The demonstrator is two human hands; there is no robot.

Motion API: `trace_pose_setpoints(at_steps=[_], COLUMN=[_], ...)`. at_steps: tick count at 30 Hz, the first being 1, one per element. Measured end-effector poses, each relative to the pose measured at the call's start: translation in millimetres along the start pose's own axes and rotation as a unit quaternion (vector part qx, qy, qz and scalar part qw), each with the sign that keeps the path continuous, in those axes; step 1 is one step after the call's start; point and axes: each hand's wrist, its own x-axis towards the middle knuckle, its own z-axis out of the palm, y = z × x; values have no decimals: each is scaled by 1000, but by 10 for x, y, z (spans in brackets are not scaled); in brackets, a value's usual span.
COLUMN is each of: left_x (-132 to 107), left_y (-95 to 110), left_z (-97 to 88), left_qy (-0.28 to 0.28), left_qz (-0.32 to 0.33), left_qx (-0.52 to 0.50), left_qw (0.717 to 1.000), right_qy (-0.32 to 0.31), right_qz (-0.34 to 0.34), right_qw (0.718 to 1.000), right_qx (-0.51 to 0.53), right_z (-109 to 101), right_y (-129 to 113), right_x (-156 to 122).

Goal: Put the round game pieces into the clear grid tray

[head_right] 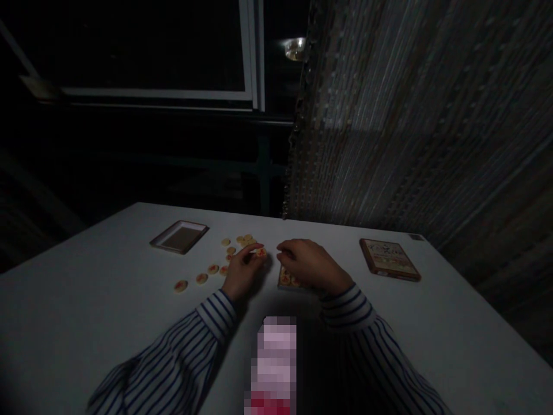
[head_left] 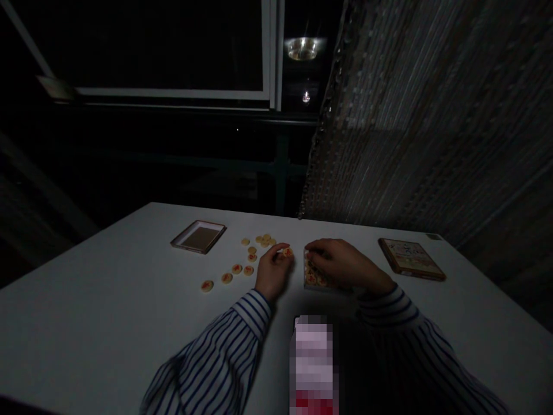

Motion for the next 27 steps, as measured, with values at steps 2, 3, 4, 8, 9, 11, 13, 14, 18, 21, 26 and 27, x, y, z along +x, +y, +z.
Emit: trace_pose_setpoints(at_steps=[2, 3, 4, 8, 9, 11, 13, 14, 18, 21, 26, 27], left_x=[66, 91, 111, 153, 158, 163, 164, 163, 159, 164, 160, 157], left_y=[-25, -46, -72, -205, -232, -266, -274, -271, -261, -269, -246, -240], left_z=[54, 79, 100, 133, 131, 123, 118, 118, 130, 135, 135, 135], left_qy=[17, 22, 24, 20, 15, -2, -13, -15, -21, -25, -19, -18], left_qz=[17, 27, 37, 62, 66, 69, 62, 54, 30, 21, 2, 1], left_qx=[-8, -10, -9, 6, 9, 8, 3, 0, -6, -24, -31, -33], left_qw=[1000, 999, 999, 998, 998, 998, 998, 998, 999, 999, 999, 999], right_qy=[-2, -3, -3, 1, 0, -4, -10, -11, -18, -16, -9, -12], right_qz=[1, 1, 3, 6, 9, 15, 18, 17, 8, 1, -11, -9], right_qw=[1000, 1000, 1000, 1000, 1000, 1000, 1000, 1000, 1000, 999, 999, 999], right_qx=[-6, -10, -13, -21, -21, -19, -16, -15, -20, -36, -37, -38], right_z=[-7, -10, -11, 5, 13, 29, 37, 37, 18, 3, -17, -25], right_y=[-4, -2, 4, 61, 79, 109, 130, 137, 160, 185, 255, 272], right_x=[-3, -4, -5, -6, -6, -4, 1, 7, 68, 144, 194, 185])
